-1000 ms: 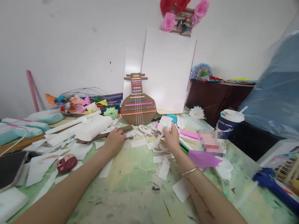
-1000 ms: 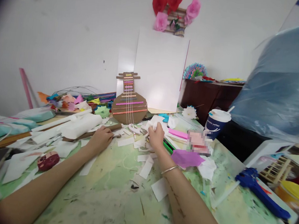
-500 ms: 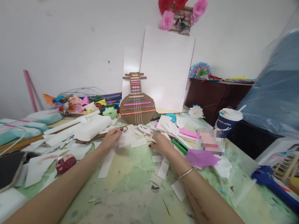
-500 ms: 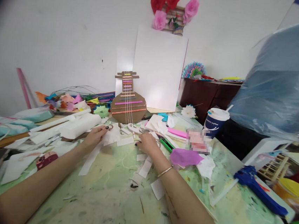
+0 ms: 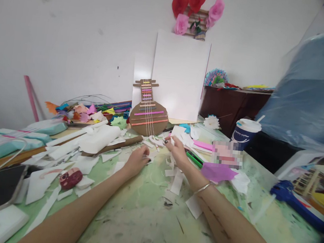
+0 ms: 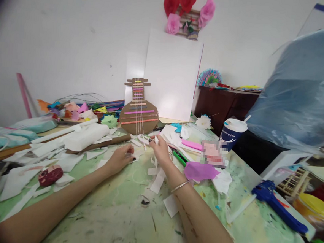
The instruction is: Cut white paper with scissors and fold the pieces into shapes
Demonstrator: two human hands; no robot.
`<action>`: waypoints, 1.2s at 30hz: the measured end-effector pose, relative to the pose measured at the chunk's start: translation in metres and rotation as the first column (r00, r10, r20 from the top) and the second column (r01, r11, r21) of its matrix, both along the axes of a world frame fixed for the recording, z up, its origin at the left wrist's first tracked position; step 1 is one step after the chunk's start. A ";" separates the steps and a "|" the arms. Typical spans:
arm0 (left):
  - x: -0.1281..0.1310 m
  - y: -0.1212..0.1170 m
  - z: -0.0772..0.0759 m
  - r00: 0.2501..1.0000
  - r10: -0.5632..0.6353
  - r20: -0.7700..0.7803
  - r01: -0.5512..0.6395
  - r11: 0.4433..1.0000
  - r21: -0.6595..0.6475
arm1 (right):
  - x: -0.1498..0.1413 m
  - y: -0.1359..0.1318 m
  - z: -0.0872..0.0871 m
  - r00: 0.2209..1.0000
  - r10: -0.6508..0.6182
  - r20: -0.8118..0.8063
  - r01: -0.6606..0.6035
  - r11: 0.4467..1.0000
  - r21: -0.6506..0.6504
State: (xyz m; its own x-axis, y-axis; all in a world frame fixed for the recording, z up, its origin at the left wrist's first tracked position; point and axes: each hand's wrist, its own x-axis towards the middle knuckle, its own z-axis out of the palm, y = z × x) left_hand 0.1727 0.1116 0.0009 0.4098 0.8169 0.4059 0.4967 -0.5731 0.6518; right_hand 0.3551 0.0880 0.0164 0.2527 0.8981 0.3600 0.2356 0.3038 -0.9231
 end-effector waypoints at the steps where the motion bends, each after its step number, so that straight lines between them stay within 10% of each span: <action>1: 0.000 -0.002 0.003 1.000 0.013 0.016 -0.013 1.000 0.018 | -0.001 -0.003 0.003 0.999 0.024 0.025 -0.024 1.000 -0.012; 9: 0.008 -0.030 0.026 0.967 -0.047 0.252 0.033 0.998 0.058 | -0.034 -0.029 0.013 0.894 0.443 0.062 -0.444 0.896 -0.007; 13: 0.011 -0.040 0.034 0.836 -0.271 0.477 0.334 0.941 -0.050 | -0.027 -0.023 0.012 0.945 0.324 -0.045 -0.325 0.946 0.000; 16: 0.000 -0.036 0.040 0.790 -0.209 0.576 0.334 0.935 -0.118 | -0.004 -0.016 0.024 0.972 0.069 -0.226 -0.079 0.996 -0.033; 18: -0.016 -0.026 0.042 0.878 -0.107 0.467 0.203 0.966 -0.159 | 0.011 -0.014 0.036 0.921 -0.089 -0.378 0.073 0.996 -0.057; 21: -0.048 -0.008 0.036 0.996 0.032 -0.088 -0.045 0.988 -0.145 | 0.024 -0.021 0.049 0.872 -0.145 -0.467 0.163 0.987 -0.002; 27: -0.104 -0.001 0.014 0.873 0.055 -0.485 -0.120 0.987 -0.103 | 0.023 -0.061 0.025 0.989 0.071 0.130 -0.061 0.995 -0.084; 30: -0.113 -0.010 0.012 0.882 0.000 -0.471 -0.119 0.968 -0.222 | 0.025 -0.089 0.001 0.735 0.270 0.622 -0.192 0.963 -0.191; 36: -0.102 -0.015 0.013 0.916 0.010 -0.402 -0.083 0.983 -0.166 | 0.029 -0.114 -0.023 0.519 0.166 0.839 -0.088 0.986 -0.140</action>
